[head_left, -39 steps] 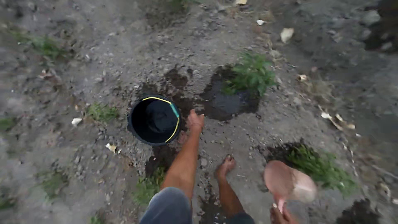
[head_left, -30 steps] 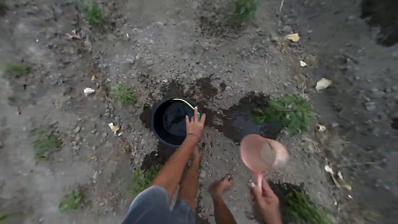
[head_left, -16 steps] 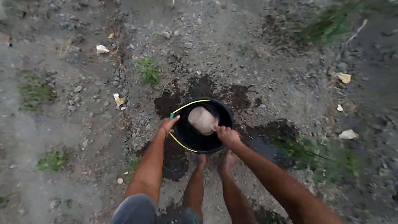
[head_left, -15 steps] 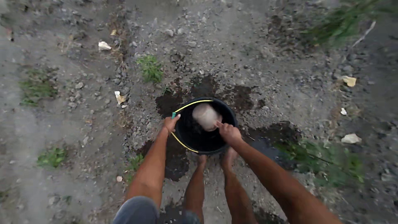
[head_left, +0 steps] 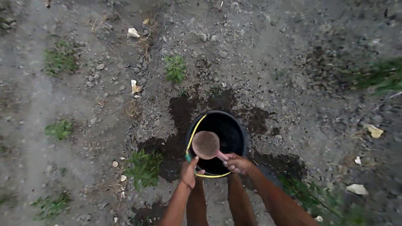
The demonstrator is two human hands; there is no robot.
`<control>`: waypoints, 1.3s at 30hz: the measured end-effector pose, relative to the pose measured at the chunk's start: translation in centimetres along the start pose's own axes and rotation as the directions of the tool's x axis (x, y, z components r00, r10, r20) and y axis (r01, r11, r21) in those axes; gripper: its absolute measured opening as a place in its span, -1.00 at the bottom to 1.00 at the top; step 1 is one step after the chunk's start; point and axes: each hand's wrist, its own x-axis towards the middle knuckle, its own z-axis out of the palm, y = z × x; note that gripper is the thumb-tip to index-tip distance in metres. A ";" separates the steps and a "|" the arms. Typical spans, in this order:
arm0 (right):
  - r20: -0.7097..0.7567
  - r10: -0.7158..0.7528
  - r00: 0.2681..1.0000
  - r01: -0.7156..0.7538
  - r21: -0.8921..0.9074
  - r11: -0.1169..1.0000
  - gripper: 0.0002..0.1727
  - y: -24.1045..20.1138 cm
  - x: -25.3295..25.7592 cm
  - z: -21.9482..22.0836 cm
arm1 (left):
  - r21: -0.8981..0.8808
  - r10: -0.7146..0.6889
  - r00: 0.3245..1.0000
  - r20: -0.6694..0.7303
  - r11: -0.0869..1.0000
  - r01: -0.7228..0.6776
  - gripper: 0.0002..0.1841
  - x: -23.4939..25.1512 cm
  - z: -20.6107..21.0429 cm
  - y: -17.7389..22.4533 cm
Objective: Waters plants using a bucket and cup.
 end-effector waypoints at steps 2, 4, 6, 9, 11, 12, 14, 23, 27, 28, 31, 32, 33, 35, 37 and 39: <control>0.077 -0.057 0.995 0.061 -0.041 0.997 -0.78 -1.7 -2.0 1.3 | -0.155 -0.003 0.994 -0.113 0.988 -0.015 -0.88 -2.0 -0.9 -1.4; 0.088 -0.102 0.991 0.109 -0.077 0.991 -0.78 -4.2 -4.1 3.5 | -0.261 -0.018 0.978 -0.207 0.965 -0.038 -0.89 -3.9 -1.9 -2.2; 0.060 -0.155 0.986 0.161 -0.103 0.982 -0.75 -6.9 -5.9 5.7 | -0.327 -0.039 0.960 -0.276 0.943 -0.056 -0.83 -5.4 -3.1 -2.1; -0.079 -0.245 0.966 0.226 -0.193 0.955 -0.64 -11.3 -6.9 8.4 | -0.377 -0.056 0.928 -0.369 0.922 -0.094 -0.70 -6.2 -4.7 -0.9; -0.177 -0.305 0.936 0.259 -0.242 0.935 -0.61 -14.3 -5.8 9.0 | -0.408 -0.059 0.915 -0.399 0.905 -0.119 -0.67 -6.0 -6.0 0.3; -0.236 -0.323 0.917 0.261 -0.259 0.930 -0.61 -15.7 -4.8 8.9 | -0.423 -0.063 0.908 -0.415 0.896 -0.132 -0.67 -5.8 -6.7 0.9; -0.354 -0.337 0.872 0.247 -0.276 0.929 -0.60 -18.6 -2.3 8.2 | -0.433 -0.072 0.890 -0.451 0.889 -0.148 -0.71 -5.5 -8.1 1.9; -0.604 -0.364 0.709 0.106 -0.419 0.902 -0.72 -32.9 6.9 3.7 | -0.460 -0.142 0.836 -0.530 0.877 -0.142 -0.82 -1.8 -13.0 5.7; -0.617 -0.386 0.686 0.040 -0.497 0.867 -0.68 -37.0 8.9 3.2 | -0.454 -0.165 0.842 -0.513 0.885 -0.102 -0.86 -0.8 -14.3 7.2; -0.614 -0.395 0.684 0.041 -0.508 0.860 -0.66 -37.7 9.3 3.3 | -0.430 -0.167 0.840 -0.516 0.899 -0.086 -0.88 -0.5 -14.6 7.3; -0.610 -0.399 0.684 0.067 -0.493 0.868 -0.62 -39.4 9.8 4.6 | -0.333 -0.161 0.827 -0.538 0.942 -0.033 -0.81 0.7 -15.4 7.1; -0.612 -0.403 0.680 0.084 -0.481 0.873 -0.62 -39.7 9.8 5.0 | -0.306 -0.156 0.824 -0.544 0.952 -0.021 -0.82 0.8 -15.4 7.2; -0.614 -0.402 0.679 0.096 -0.469 0.878 -0.64 -39.9 9.8 5.2 | -0.294 -0.154 0.824 -0.546 0.956 -0.016 -0.83 0.8 -15.4 7.3; -0.605 -0.401 0.687 0.120 -0.450 0.885 -0.70 -40.0 9.4 5.3 | -0.298 -0.149 0.826 -0.543 0.954 -0.024 -0.85 0.7 -15.2 7.8; -0.598 -0.410 0.688 0.139 -0.447 0.884 -0.69 -39.7 9.0 5.2 | -0.315 -0.142 0.834 -0.534 0.948 -0.040 -0.84 0.5 -14.8 8.4; -0.606 -0.419 0.676 0.122 -0.469 0.875 -0.74 -39.2 8.6 5.1 | -0.322 -0.112 0.842 -0.527 0.943 -0.077 -0.86 0.2 -14.5 8.9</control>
